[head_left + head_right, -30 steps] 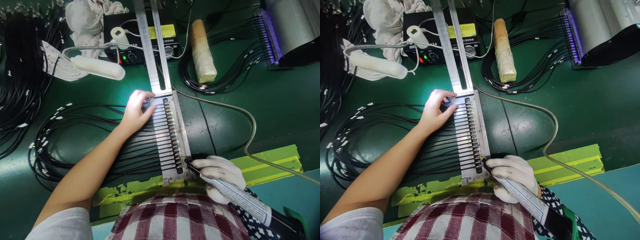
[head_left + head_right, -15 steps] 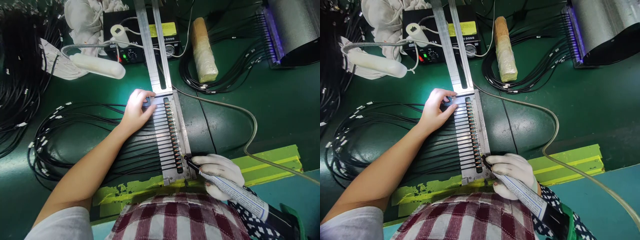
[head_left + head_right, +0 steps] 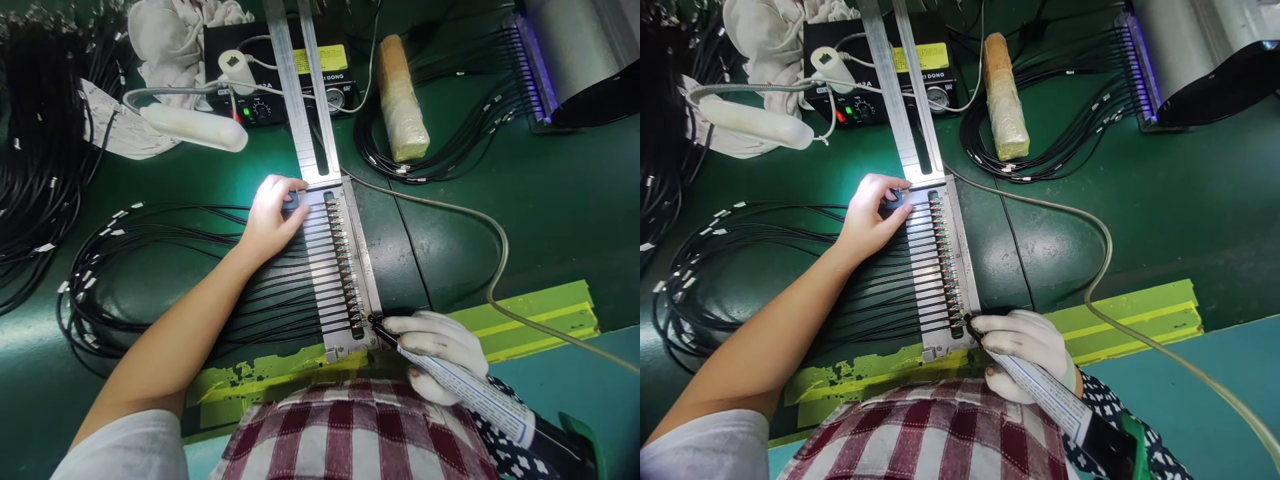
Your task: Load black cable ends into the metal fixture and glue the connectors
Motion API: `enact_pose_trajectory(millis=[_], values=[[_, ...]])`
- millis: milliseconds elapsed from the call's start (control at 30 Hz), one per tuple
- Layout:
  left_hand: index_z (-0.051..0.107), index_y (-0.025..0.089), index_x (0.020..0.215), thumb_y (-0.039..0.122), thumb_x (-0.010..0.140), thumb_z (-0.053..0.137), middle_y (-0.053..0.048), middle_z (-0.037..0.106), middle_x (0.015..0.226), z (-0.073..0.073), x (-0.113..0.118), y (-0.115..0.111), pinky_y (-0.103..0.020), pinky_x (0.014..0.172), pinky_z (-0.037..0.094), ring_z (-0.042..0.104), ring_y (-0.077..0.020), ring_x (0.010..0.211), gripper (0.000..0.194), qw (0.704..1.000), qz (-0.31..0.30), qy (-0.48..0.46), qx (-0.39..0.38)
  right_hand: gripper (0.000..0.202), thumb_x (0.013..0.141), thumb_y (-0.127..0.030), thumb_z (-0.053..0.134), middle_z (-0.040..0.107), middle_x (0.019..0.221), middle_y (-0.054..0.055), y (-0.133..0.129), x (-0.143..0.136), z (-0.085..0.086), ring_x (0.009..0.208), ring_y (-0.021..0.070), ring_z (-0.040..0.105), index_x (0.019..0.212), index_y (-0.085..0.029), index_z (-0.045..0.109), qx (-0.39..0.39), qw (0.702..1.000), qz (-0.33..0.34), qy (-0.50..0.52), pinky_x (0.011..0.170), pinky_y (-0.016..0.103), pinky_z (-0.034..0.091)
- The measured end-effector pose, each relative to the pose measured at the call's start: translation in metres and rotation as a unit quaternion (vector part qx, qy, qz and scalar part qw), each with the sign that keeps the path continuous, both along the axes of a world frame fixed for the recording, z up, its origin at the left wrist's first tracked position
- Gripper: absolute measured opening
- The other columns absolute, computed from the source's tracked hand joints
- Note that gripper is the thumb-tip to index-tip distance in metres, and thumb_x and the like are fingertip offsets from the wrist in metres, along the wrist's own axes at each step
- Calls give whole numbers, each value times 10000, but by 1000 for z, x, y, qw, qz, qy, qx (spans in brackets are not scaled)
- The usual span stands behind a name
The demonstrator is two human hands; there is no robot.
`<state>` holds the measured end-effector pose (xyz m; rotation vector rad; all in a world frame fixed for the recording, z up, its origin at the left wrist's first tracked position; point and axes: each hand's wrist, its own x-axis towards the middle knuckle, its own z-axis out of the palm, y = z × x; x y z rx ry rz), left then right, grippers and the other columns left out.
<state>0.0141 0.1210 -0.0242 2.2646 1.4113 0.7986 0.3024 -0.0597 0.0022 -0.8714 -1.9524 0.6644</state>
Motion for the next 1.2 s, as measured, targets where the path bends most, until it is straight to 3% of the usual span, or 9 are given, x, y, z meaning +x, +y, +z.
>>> enact_pose_trajectory(millis=[500, 1200], values=[[591, 227, 1133, 363, 893, 575, -78, 626, 1099, 1, 0, 0, -406, 920, 465, 558, -239, 927, 277, 1000, 0, 0, -7, 230, 836, -243, 594, 766, 1021, 132, 1, 1, -4, 872, 228, 756, 1044, -164, 654, -13, 1000, 4, 5, 692, 326, 611], [593, 221, 1123, 356, 894, 581, -79, 637, 1098, 2, 1, 0, -401, 919, 471, 567, -241, 953, 266, 1000, -2, -5, 2, 170, 852, -252, 557, 776, 934, 124, 3, -2, 1, 808, 219, 762, 960, -167, 657, 2, 1000, -7, 11, 643, 321, 602]])
